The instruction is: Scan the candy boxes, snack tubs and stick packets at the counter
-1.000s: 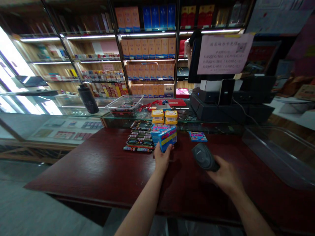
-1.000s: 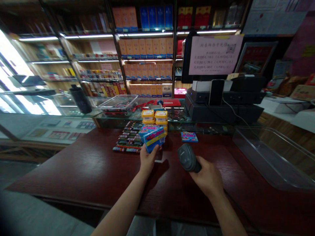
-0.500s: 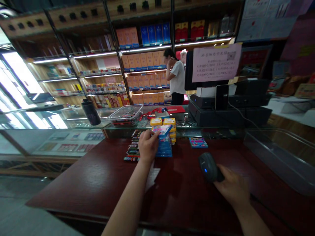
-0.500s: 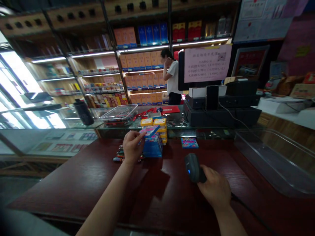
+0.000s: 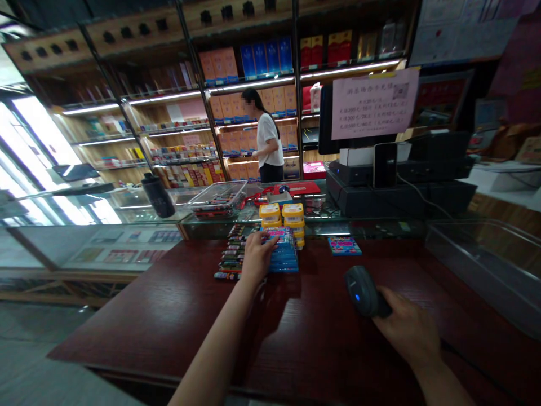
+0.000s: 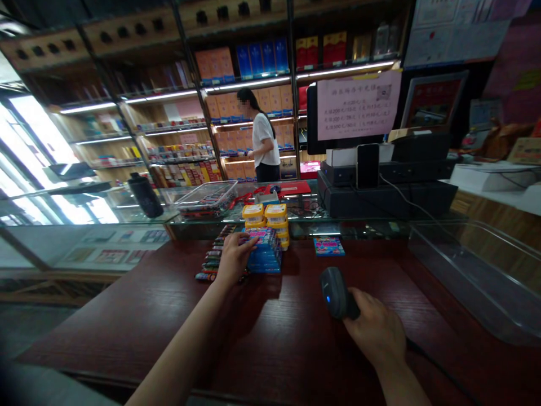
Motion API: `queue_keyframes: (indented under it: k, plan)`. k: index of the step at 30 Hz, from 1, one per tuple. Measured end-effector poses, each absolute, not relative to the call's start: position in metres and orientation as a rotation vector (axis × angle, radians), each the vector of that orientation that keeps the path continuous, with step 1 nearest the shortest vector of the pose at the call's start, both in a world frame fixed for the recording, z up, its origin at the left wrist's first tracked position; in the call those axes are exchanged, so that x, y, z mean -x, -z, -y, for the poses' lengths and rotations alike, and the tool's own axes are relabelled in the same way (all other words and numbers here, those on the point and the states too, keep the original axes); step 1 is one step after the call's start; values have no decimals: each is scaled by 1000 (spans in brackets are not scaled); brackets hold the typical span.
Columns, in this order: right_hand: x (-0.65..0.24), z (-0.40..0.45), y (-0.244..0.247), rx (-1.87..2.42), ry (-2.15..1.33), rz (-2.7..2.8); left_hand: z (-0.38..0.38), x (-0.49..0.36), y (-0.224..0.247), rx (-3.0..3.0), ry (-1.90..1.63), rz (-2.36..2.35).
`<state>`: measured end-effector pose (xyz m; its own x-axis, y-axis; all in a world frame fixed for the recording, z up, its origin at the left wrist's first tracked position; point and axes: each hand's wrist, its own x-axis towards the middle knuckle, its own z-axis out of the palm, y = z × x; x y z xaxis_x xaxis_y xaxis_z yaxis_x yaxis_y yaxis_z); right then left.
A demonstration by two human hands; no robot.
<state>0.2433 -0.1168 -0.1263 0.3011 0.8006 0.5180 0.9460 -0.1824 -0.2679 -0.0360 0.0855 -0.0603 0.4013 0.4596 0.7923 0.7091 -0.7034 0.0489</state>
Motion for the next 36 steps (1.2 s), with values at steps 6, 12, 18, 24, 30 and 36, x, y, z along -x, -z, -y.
queue_keyframes:
  k: [6, 12, 18, 24, 30, 36]
  plan:
    - [-242, 117, 125, 2060, 348, 1558, -86, 29, 61, 2347, 1265, 1070]
    - [-240, 114, 118, 2174, 311, 1532, -54, -5, 64, 2288, 1325, 894]
    - [-239, 112, 109, 2283, 194, 1481, -49, -70, 93, 2838, 1006, 768]
    - [-238, 111, 105, 2306, 154, 1453, -82, -129, 123, 3108, 929, 957]
    - [-239, 111, 107, 2271, 160, 1467, -102, -138, 136, 3284, 1053, 941]
    - [-241, 112, 109, 2252, 185, 1448, -98, -120, 118, 3008, 597, 1271]
